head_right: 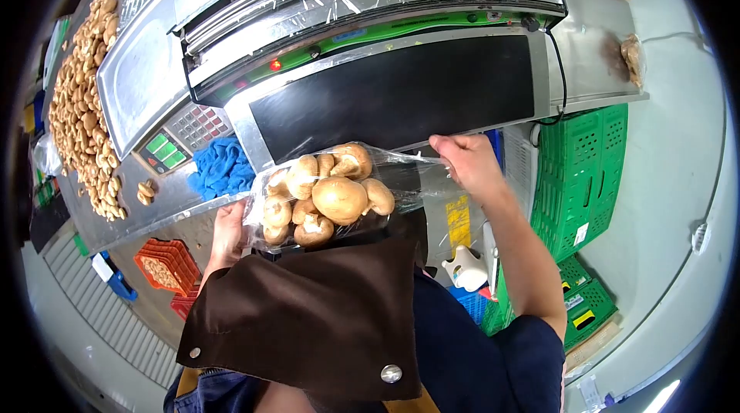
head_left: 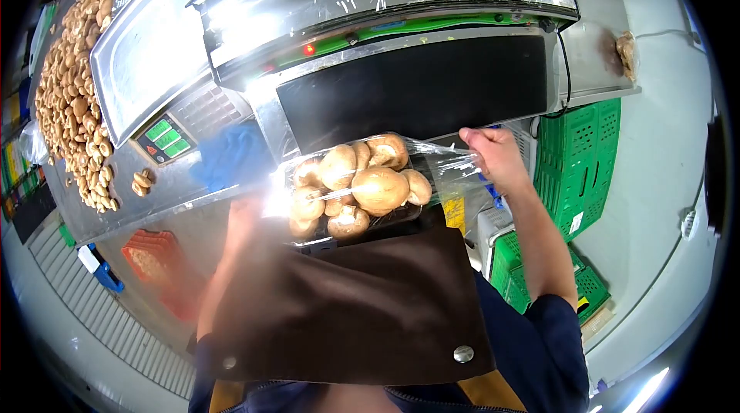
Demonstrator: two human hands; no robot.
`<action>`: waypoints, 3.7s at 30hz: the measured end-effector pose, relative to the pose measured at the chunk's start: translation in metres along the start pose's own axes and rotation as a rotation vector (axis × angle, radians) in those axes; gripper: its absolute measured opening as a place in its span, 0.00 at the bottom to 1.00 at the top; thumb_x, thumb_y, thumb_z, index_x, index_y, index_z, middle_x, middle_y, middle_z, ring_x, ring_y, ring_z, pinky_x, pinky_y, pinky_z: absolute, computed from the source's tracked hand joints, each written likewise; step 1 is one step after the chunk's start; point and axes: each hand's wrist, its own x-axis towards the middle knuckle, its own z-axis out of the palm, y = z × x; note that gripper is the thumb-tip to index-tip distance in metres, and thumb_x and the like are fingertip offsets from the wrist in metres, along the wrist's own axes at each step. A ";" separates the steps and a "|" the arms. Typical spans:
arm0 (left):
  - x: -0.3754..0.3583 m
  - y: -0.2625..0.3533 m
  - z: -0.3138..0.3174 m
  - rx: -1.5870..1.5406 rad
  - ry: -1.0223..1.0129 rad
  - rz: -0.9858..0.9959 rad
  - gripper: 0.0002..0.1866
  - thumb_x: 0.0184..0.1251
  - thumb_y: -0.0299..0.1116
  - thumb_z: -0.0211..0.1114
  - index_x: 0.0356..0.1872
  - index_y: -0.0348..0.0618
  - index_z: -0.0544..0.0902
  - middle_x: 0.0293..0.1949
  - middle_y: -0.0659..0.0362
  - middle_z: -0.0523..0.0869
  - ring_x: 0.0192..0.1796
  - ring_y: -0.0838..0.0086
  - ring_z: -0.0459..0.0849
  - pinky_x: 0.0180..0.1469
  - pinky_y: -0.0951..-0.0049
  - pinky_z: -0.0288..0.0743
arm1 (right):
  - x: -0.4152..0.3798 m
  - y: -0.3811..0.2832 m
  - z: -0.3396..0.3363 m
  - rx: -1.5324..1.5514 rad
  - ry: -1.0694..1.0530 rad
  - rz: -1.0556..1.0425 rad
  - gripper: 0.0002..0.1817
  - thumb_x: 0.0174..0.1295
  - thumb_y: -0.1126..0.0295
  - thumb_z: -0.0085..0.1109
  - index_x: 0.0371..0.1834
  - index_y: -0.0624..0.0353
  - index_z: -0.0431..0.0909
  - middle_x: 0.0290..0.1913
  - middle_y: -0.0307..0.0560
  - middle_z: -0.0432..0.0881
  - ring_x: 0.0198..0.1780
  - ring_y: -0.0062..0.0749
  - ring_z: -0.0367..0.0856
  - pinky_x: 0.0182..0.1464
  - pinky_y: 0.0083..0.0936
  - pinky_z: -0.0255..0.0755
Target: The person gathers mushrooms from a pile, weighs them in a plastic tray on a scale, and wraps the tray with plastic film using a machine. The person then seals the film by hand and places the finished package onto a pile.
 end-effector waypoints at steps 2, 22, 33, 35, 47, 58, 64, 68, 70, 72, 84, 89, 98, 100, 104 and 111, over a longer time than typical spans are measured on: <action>0.003 -0.004 0.007 0.138 -0.003 0.046 0.14 0.71 0.34 0.55 0.28 0.39 0.84 0.24 0.65 0.83 0.22 0.83 0.76 0.24 0.79 0.69 | 0.007 0.032 0.005 -0.131 0.088 -0.114 0.21 0.63 0.63 0.61 0.12 0.58 0.74 0.12 0.30 0.66 0.15 0.13 0.60 0.18 0.19 0.53; -0.061 0.098 0.099 -0.143 -0.524 1.284 0.17 0.71 0.44 0.55 0.44 0.38 0.70 0.46 0.46 0.73 0.26 0.74 0.68 0.29 0.75 0.64 | -0.064 -0.021 0.144 -0.332 -0.918 -0.718 0.13 0.58 0.64 0.53 0.25 0.62 0.80 0.23 0.55 0.78 0.25 0.45 0.77 0.31 0.37 0.68; -0.107 0.103 0.100 -0.180 -1.452 0.263 0.62 0.53 0.75 0.53 0.75 0.38 0.37 0.76 0.48 0.37 0.78 0.61 0.38 0.75 0.61 0.34 | -0.068 -0.009 0.029 0.055 -0.431 -0.644 0.23 0.72 0.60 0.42 0.61 0.65 0.71 0.51 0.53 0.80 0.52 0.35 0.80 0.56 0.28 0.71; -0.116 0.113 0.100 -0.225 -1.408 0.170 0.60 0.54 0.73 0.54 0.74 0.39 0.39 0.75 0.48 0.38 0.77 0.61 0.40 0.74 0.61 0.36 | -0.099 -0.026 0.028 -0.088 -0.567 -0.869 0.33 0.67 0.49 0.46 0.67 0.65 0.63 0.62 0.57 0.72 0.64 0.43 0.70 0.64 0.35 0.64; -0.089 0.094 0.153 -0.414 -0.964 0.089 0.40 0.62 0.62 0.55 0.61 0.37 0.60 0.63 0.47 0.63 0.61 0.60 0.65 0.59 0.63 0.60 | -0.083 -0.071 0.041 -0.198 -0.860 -0.896 0.23 0.68 0.54 0.53 0.42 0.69 0.79 0.33 0.52 0.84 0.32 0.30 0.79 0.38 0.28 0.72; -0.050 0.109 0.145 -0.516 -0.765 0.138 0.23 0.72 0.46 0.50 0.48 0.31 0.75 0.44 0.44 0.84 0.47 0.56 0.84 0.49 0.65 0.76 | -0.003 -0.166 -0.099 0.667 0.029 -0.518 0.20 0.71 0.56 0.44 0.55 0.60 0.73 0.51 0.47 0.80 0.49 0.34 0.80 0.55 0.37 0.74; -0.043 0.115 0.137 -0.515 -0.688 0.171 0.21 0.70 0.44 0.54 0.45 0.31 0.76 0.39 0.46 0.84 0.40 0.58 0.85 0.44 0.65 0.78 | 0.061 -0.265 -0.184 0.970 -0.088 -1.120 0.21 0.74 0.59 0.40 0.56 0.68 0.70 0.53 0.60 0.77 0.56 0.45 0.76 0.64 0.39 0.68; -0.041 0.112 0.114 -0.618 -0.587 0.183 0.19 0.69 0.42 0.55 0.44 0.31 0.77 0.37 0.46 0.84 0.37 0.58 0.85 0.41 0.64 0.79 | 0.066 -0.248 -0.078 0.467 -0.254 -0.837 0.20 0.73 0.59 0.44 0.50 0.68 0.74 0.39 0.54 0.83 0.38 0.37 0.83 0.41 0.30 0.79; -0.044 0.113 0.096 -0.635 -0.525 0.209 0.18 0.69 0.42 0.56 0.44 0.32 0.77 0.37 0.46 0.84 0.37 0.59 0.85 0.41 0.65 0.79 | 0.047 -0.255 -0.019 0.236 -0.265 -0.737 0.18 0.72 0.60 0.45 0.48 0.67 0.74 0.33 0.50 0.83 0.27 0.30 0.82 0.28 0.22 0.76; -0.042 0.107 0.078 -0.678 -0.437 0.227 0.18 0.68 0.42 0.56 0.44 0.33 0.77 0.37 0.47 0.84 0.36 0.60 0.85 0.41 0.65 0.79 | 0.030 -0.265 0.024 -0.052 -0.314 -0.783 0.18 0.71 0.59 0.48 0.37 0.64 0.78 0.19 0.41 0.78 0.16 0.20 0.74 0.20 0.15 0.67; 0.008 0.091 -0.071 -0.877 -0.442 0.236 0.14 0.72 0.36 0.52 0.43 0.32 0.77 0.33 0.47 0.85 0.32 0.63 0.86 0.37 0.71 0.79 | 0.034 -0.342 0.257 -0.501 -0.274 -1.028 0.09 0.67 0.69 0.55 0.42 0.63 0.77 0.21 0.35 0.74 0.18 0.13 0.69 0.19 0.15 0.62; 0.022 0.082 -0.178 -0.820 -0.214 0.325 0.12 0.71 0.33 0.54 0.43 0.33 0.78 0.33 0.49 0.85 0.33 0.66 0.86 0.36 0.73 0.78 | 0.117 -0.378 0.401 -0.834 -0.225 -1.352 0.21 0.56 0.74 0.61 0.53 0.69 0.74 0.40 0.52 0.82 0.37 0.32 0.82 0.41 0.26 0.76; 0.098 0.017 -0.321 0.726 0.598 0.652 0.30 0.52 0.38 0.70 0.59 0.57 0.74 0.66 0.51 0.65 0.71 0.48 0.57 0.68 0.40 0.49 | 0.234 -0.396 0.561 -1.414 0.090 -1.148 0.51 0.36 0.55 0.79 0.63 0.67 0.62 0.63 0.57 0.69 0.66 0.48 0.66 0.67 0.36 0.62; 0.125 0.016 -0.343 0.777 0.592 0.752 0.28 0.53 0.38 0.70 0.58 0.59 0.74 0.65 0.52 0.66 0.70 0.49 0.59 0.67 0.40 0.50 | 0.243 -0.394 0.569 -1.409 0.107 -1.072 0.53 0.34 0.54 0.81 0.63 0.67 0.63 0.64 0.57 0.68 0.66 0.48 0.66 0.67 0.35 0.62; 0.179 0.041 -0.401 0.674 0.823 0.764 0.21 0.57 0.32 0.66 0.53 0.52 0.76 0.60 0.52 0.73 0.67 0.51 0.65 0.67 0.46 0.55 | 0.238 -0.389 0.572 -1.365 0.165 -1.079 0.54 0.29 0.54 0.83 0.61 0.66 0.64 0.59 0.58 0.73 0.63 0.49 0.70 0.64 0.36 0.66; 0.149 0.121 -0.448 -0.137 1.134 0.523 0.15 0.62 0.22 0.59 0.51 0.38 0.77 0.56 0.48 0.77 0.61 0.55 0.73 0.63 0.63 0.64 | 0.213 -0.393 0.582 -1.384 0.189 -1.122 0.47 0.28 0.57 0.83 0.54 0.65 0.68 0.50 0.56 0.79 0.56 0.50 0.74 0.57 0.38 0.71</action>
